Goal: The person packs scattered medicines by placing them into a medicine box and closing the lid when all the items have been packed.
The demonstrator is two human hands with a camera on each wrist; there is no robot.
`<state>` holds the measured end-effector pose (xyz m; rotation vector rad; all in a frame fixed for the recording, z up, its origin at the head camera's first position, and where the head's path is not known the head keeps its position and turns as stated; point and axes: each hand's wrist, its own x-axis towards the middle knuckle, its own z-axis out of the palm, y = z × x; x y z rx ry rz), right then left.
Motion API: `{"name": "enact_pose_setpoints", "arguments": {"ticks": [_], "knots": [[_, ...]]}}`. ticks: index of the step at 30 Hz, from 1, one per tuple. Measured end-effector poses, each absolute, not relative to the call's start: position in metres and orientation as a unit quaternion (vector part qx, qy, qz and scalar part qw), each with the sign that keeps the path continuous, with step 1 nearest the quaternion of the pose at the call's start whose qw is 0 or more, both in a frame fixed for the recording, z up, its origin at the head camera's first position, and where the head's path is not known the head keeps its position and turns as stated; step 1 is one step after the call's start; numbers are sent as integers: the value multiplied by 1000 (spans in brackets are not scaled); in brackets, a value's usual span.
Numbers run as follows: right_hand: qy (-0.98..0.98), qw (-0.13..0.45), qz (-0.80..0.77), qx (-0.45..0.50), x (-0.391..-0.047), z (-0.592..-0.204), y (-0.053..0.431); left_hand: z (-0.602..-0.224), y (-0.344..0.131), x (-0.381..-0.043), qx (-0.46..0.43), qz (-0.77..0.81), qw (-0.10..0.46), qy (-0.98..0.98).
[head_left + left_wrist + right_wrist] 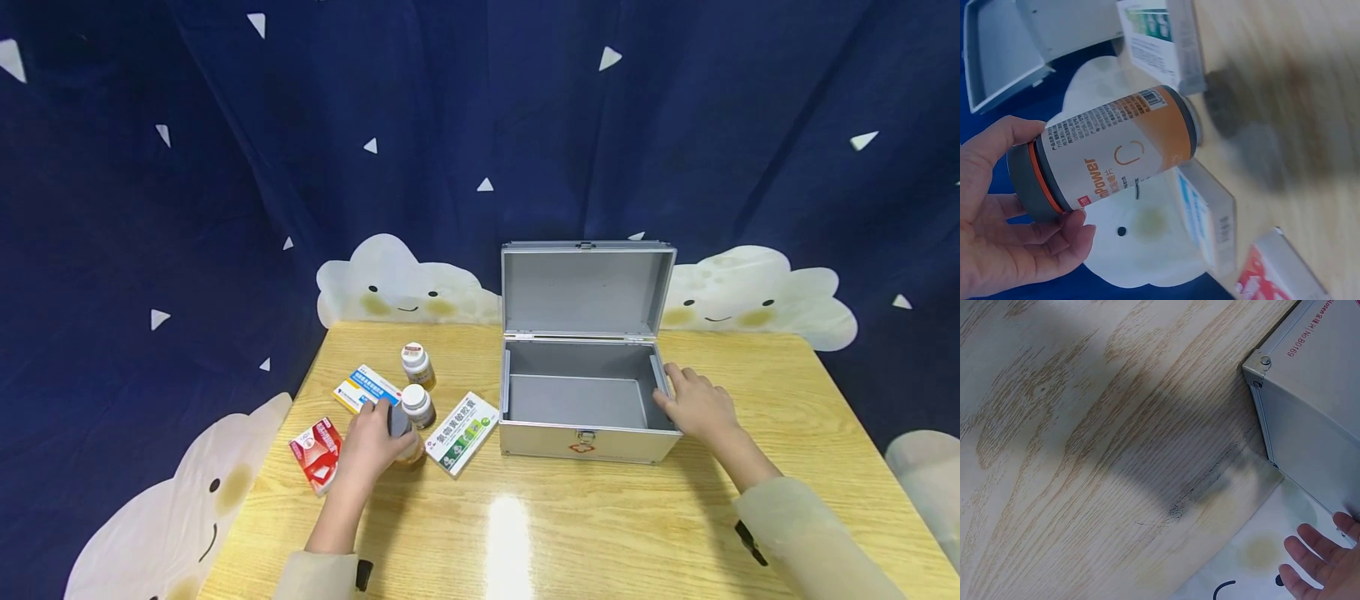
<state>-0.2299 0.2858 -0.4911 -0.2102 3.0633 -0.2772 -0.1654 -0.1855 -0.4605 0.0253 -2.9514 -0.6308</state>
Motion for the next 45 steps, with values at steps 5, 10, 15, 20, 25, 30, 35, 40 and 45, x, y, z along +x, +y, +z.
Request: {"name": "enact_pose_setpoints", "arguments": {"ticks": [5,10,15,20,25,30,35,40,45], "knots": [[993,29,-91,-67,-230,-492,286,-449,-177,-166,-7,-216,95,-972],[993,28,-93,-66,-230,-491,287,-439,-168,-167,-30,-223,148,-963],[993,24,-99,-64,-230,-490,288,-429,-159,-171,-55,-237,186,-952],[993,28,-98,-66,-230,-490,288,-422,-148,-178,-70,-245,195,-947],[992,29,-99,-66,-231,-490,288,-416,-134,-187,-85,-254,202,-942],[992,30,-101,-65,-231,-490,288,-410,-118,-195,-95,-265,194,-940],[992,32,-103,-62,-231,-489,286,-405,-104,-203,-110,-275,197,-935],[992,33,-102,-62,-230,-489,286,-400,-90,-211,-131,-281,196,-930],[992,31,-102,-62,-231,-490,286,-401,-75,-222,-149,-281,179,-931]]}}
